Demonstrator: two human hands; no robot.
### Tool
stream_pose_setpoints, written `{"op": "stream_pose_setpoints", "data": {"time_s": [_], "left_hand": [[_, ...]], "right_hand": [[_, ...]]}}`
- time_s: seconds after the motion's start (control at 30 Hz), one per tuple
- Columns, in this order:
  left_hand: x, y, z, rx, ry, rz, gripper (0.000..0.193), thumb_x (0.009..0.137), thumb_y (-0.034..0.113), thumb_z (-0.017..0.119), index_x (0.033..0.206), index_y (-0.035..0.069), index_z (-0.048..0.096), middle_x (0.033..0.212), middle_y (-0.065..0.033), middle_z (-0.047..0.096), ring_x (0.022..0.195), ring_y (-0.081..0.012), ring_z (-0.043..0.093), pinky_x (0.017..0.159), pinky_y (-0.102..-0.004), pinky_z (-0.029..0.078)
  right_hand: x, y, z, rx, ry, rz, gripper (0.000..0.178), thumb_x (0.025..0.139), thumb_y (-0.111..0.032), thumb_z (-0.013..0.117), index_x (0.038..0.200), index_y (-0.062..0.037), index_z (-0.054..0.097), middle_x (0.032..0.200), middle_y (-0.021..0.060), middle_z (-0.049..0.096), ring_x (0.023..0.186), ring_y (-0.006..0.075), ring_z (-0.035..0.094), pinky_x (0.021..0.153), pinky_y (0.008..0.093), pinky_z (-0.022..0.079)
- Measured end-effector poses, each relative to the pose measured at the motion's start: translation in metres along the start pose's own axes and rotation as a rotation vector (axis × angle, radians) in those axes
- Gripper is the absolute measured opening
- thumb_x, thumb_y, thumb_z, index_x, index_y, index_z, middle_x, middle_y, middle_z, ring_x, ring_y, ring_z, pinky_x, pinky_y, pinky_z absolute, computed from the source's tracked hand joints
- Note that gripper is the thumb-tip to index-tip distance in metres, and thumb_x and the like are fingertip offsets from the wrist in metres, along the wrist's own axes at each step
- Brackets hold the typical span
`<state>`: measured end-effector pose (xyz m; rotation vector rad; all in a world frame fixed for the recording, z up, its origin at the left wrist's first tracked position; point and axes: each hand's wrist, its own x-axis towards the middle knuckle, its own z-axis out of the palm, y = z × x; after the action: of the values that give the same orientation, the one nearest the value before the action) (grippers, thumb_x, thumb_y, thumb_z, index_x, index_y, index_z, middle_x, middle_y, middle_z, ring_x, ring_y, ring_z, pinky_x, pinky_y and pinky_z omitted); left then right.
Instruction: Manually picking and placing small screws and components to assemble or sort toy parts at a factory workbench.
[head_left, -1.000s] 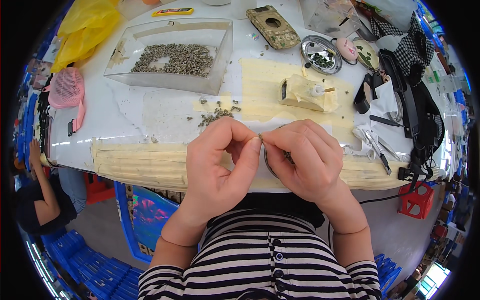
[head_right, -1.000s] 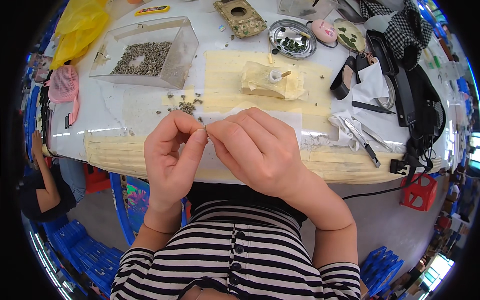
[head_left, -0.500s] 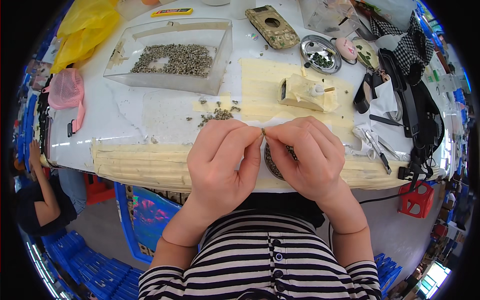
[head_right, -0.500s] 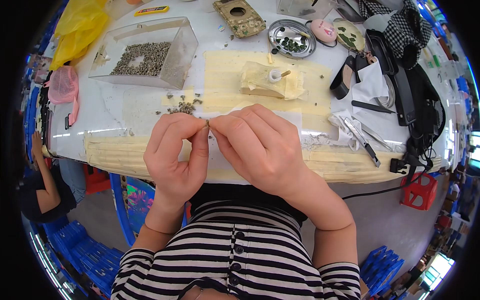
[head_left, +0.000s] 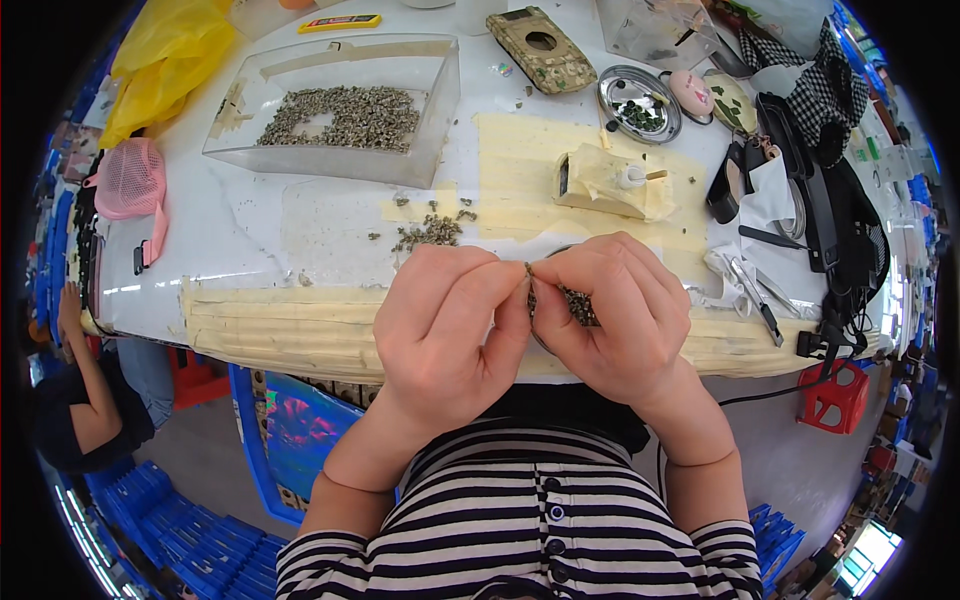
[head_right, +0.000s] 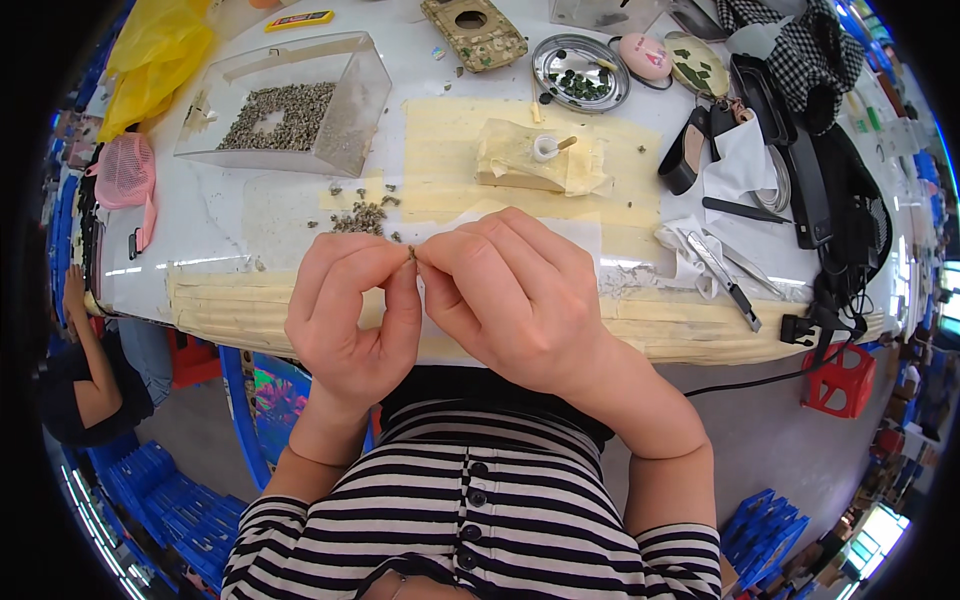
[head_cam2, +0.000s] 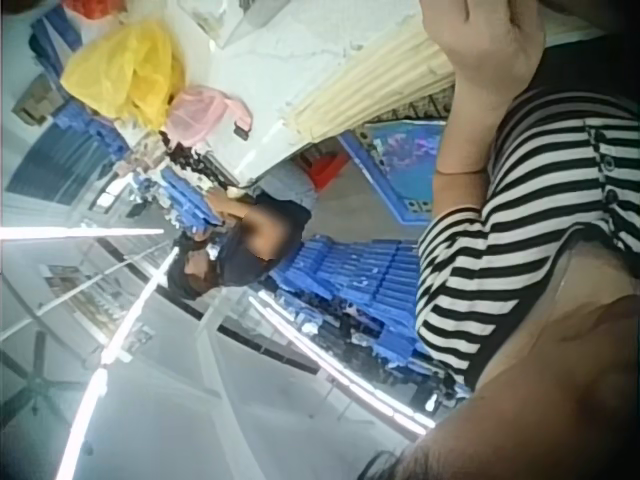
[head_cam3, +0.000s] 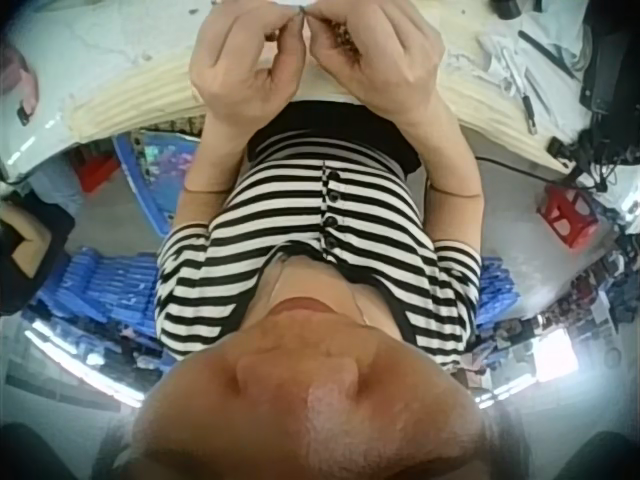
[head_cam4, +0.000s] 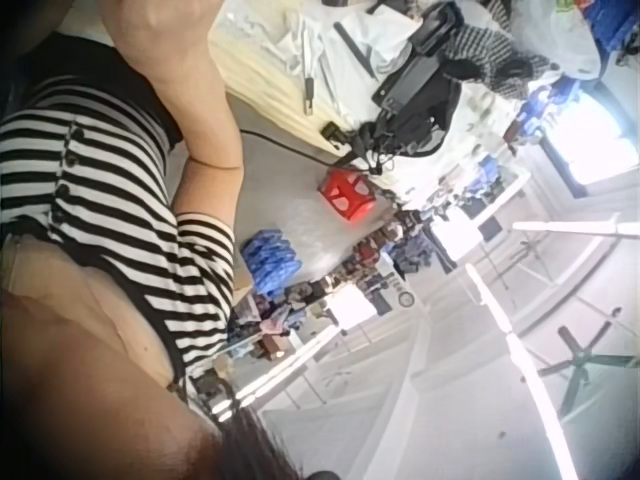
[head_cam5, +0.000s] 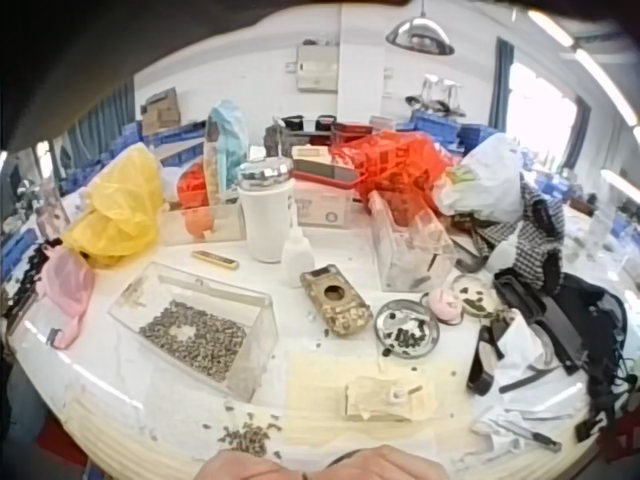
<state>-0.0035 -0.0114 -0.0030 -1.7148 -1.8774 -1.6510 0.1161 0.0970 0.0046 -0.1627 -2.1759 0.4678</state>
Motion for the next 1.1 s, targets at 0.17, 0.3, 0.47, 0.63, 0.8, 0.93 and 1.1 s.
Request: {"op": "stream_pose_setpoints", "data": {"time_s": [0.17, 0.3, 0.47, 0.63, 0.8, 0.93, 1.1], "left_hand": [[-0.002, 0.002, -0.007, -0.371, -0.071, -0.397, 0.006, 0.085, -0.005, 0.066, 0.084, -0.001, 0.061, 0.074, -0.0065, 0.058, 0.06, -0.0119, 0.052, 0.057, -0.0255, 0.043], [-0.001, 0.002, -0.008, -0.349, -0.087, -0.394, 0.006, 0.085, -0.005, 0.064, 0.084, -0.001, 0.061, 0.071, -0.0054, 0.056, 0.06, -0.0113, 0.05, 0.056, -0.0241, 0.041], [0.001, 0.002, -0.014, -0.39, -0.15, -0.464, 0.005, 0.087, -0.004, 0.063, 0.083, -0.002, 0.06, 0.072, -0.0041, 0.056, 0.062, -0.0102, 0.05, 0.058, -0.0236, 0.041], [0.0, 0.003, -0.018, -0.584, -0.194, -0.669, 0.005, 0.088, -0.002, 0.062, 0.084, -0.001, 0.06, 0.074, -0.0011, 0.056, 0.066, -0.0067, 0.049, 0.06, -0.0217, 0.04], [0.001, 0.008, -0.015, -0.661, -0.178, -0.729, 0.005, 0.09, -0.001, 0.061, 0.086, -0.001, 0.059, 0.077, 0.0003, 0.056, 0.068, -0.005, 0.048, 0.063, -0.0207, 0.04], [-0.001, 0.007, -0.013, -0.65, -0.152, -0.7, 0.004, 0.091, -0.001, 0.061, 0.087, -0.001, 0.059, 0.078, 0.0009, 0.056, 0.069, -0.0048, 0.047, 0.063, -0.0206, 0.04], [-0.001, 0.005, -0.017, -0.572, -0.178, -0.633, 0.004, 0.092, 0.002, 0.06, 0.089, 0.001, 0.058, 0.08, -0.0004, 0.056, 0.072, -0.0059, 0.049, 0.064, -0.0203, 0.039]], "right_hand": [[-0.001, 0.002, 0.002, 0.002, -0.005, -0.04, 0.026, 0.067, 0.006, 0.074, 0.091, 0.0014, 0.064, 0.076, 0.008, 0.061, 0.063, 0.0233, 0.061, 0.054, 0.0311, 0.05], [-0.003, 0.004, 0.003, -0.028, -0.005, -0.07, 0.029, 0.065, 0.004, 0.073, 0.092, 0.0023, 0.064, 0.076, 0.0084, 0.062, 0.064, 0.0235, 0.062, 0.054, 0.0311, 0.051], [-0.005, 0.008, 0.004, -0.048, -0.031, -0.105, 0.026, 0.066, 0.002, 0.071, 0.091, 0.0027, 0.064, 0.077, 0.0085, 0.062, 0.065, 0.0235, 0.062, 0.054, 0.0313, 0.051], [-0.004, 0.004, 0.005, -0.032, -0.03, -0.098, 0.026, 0.065, 0.002, 0.071, 0.09, 0.0022, 0.064, 0.076, 0.0082, 0.061, 0.064, 0.0232, 0.062, 0.054, 0.0314, 0.05], [-0.002, 0.0, 0.003, -0.031, -0.011, -0.052, 0.025, 0.064, 0.004, 0.07, 0.088, 0.0012, 0.063, 0.074, 0.0075, 0.06, 0.062, 0.0227, 0.061, 0.054, 0.0312, 0.05], [0.0, 0.0, 0.002, 0.021, -0.01, -0.025, 0.026, 0.065, 0.006, 0.072, 0.09, 0.001, 0.064, 0.074, 0.007, 0.061, 0.063, 0.0224, 0.062, 0.054, 0.0309, 0.05], [-0.001, 0.002, 0.002, 0.006, -0.018, -0.057, 0.027, 0.067, 0.006, 0.073, 0.092, 0.0018, 0.065, 0.076, 0.0074, 0.062, 0.064, 0.0228, 0.062, 0.054, 0.0309, 0.05]]}}
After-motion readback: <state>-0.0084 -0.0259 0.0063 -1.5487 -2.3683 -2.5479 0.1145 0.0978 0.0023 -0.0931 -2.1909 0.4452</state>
